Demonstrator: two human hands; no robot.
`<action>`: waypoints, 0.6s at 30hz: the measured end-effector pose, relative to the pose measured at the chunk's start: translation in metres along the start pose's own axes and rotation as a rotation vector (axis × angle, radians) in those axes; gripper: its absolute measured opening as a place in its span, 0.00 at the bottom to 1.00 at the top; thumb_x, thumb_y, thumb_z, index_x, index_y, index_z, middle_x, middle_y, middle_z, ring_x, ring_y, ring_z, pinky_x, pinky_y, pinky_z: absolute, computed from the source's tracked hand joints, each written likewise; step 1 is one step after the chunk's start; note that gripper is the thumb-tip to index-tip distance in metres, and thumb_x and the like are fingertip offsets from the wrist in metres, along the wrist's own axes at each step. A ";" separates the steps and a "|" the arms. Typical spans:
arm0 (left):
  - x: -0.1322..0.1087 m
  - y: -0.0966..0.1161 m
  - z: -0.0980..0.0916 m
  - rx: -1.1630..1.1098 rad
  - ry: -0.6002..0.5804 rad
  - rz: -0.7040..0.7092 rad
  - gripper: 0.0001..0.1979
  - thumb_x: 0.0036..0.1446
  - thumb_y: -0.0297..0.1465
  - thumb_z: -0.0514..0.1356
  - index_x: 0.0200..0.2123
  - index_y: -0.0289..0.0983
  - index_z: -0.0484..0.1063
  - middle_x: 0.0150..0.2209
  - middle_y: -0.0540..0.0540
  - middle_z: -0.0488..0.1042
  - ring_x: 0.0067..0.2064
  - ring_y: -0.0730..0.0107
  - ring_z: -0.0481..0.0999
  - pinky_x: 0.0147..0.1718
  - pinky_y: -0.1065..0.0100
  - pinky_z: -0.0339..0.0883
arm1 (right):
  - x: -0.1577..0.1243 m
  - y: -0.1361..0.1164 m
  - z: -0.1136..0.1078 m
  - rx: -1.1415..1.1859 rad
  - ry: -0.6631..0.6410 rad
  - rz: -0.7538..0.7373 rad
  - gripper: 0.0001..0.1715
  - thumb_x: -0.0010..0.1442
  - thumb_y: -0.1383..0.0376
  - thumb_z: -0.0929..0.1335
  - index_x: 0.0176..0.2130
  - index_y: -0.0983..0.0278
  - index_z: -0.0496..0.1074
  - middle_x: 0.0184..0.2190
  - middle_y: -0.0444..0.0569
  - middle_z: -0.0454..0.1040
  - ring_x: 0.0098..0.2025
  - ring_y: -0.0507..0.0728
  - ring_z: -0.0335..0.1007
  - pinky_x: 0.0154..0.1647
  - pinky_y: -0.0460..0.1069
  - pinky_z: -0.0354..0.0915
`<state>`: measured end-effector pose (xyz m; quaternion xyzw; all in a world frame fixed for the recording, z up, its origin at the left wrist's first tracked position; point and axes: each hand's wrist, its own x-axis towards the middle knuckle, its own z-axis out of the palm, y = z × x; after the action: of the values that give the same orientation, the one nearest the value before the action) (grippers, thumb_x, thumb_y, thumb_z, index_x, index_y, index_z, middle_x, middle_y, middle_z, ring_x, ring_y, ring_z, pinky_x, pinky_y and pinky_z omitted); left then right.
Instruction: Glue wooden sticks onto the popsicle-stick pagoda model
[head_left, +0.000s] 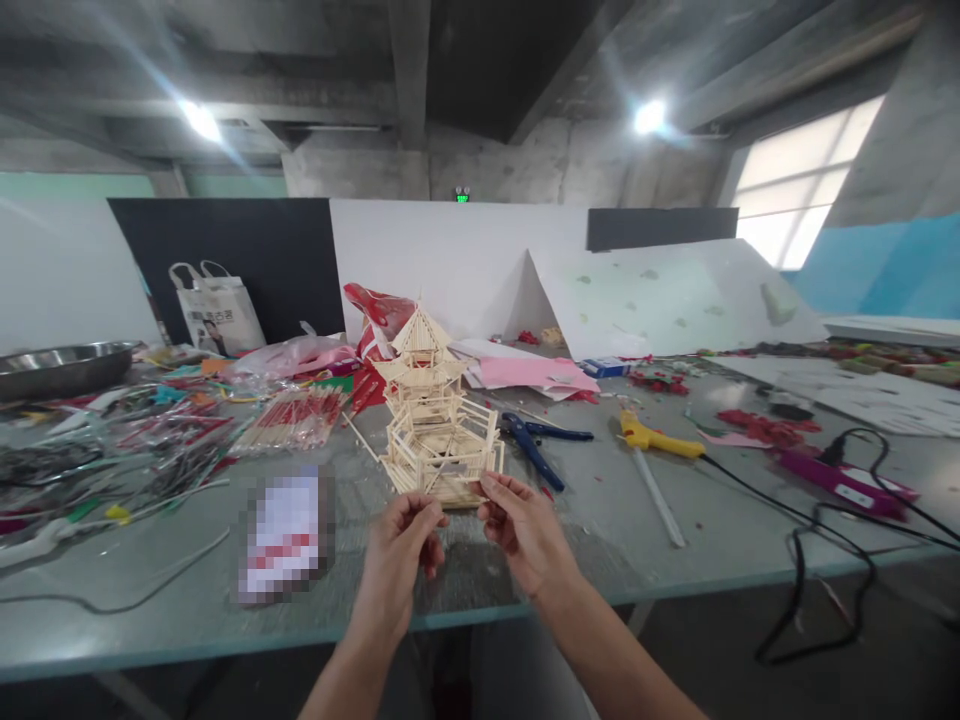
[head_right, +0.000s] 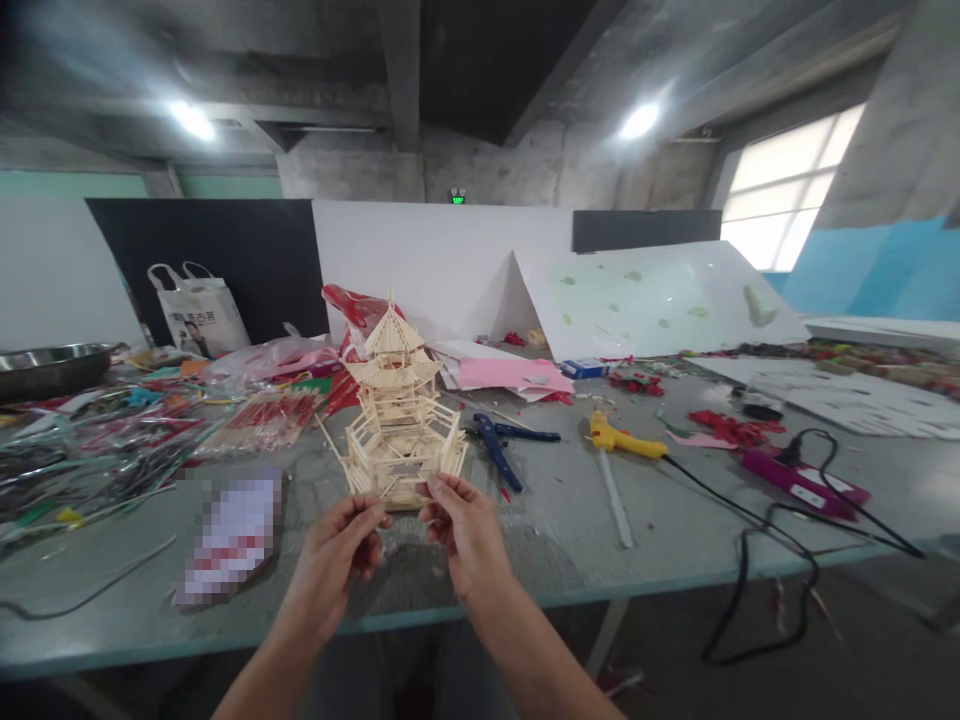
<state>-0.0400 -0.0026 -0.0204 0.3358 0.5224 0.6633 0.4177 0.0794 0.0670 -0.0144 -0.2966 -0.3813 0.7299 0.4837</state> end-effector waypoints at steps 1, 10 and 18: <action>0.001 0.000 0.000 0.001 -0.002 0.003 0.12 0.46 0.39 0.60 0.28 0.35 0.66 0.24 0.52 0.70 0.16 0.82 0.62 0.12 0.78 0.52 | 0.000 0.000 0.001 -0.007 0.014 -0.020 0.21 0.37 0.59 0.76 0.30 0.68 0.71 0.25 0.45 0.72 0.18 0.44 0.60 0.14 0.40 0.53; 0.007 0.009 -0.008 0.096 0.071 0.081 0.14 0.45 0.39 0.61 0.27 0.33 0.68 0.21 0.53 0.68 0.16 0.82 0.62 0.12 0.78 0.52 | 0.006 0.006 0.010 -0.045 0.038 -0.047 0.20 0.36 0.57 0.75 0.26 0.68 0.69 0.12 0.36 0.59 0.12 0.43 0.49 0.11 0.40 0.43; 0.003 -0.001 0.010 -0.006 0.029 -0.049 0.13 0.45 0.34 0.60 0.35 0.33 0.69 0.24 0.52 0.69 0.15 0.83 0.62 0.10 0.79 0.51 | 0.007 0.015 0.008 -0.079 0.106 -0.011 0.22 0.36 0.57 0.75 0.28 0.68 0.70 0.20 0.42 0.69 0.14 0.45 0.58 0.10 0.40 0.47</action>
<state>-0.0323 0.0045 -0.0192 0.3123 0.5344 0.6592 0.4271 0.0637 0.0677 -0.0235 -0.3515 -0.3851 0.6950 0.4951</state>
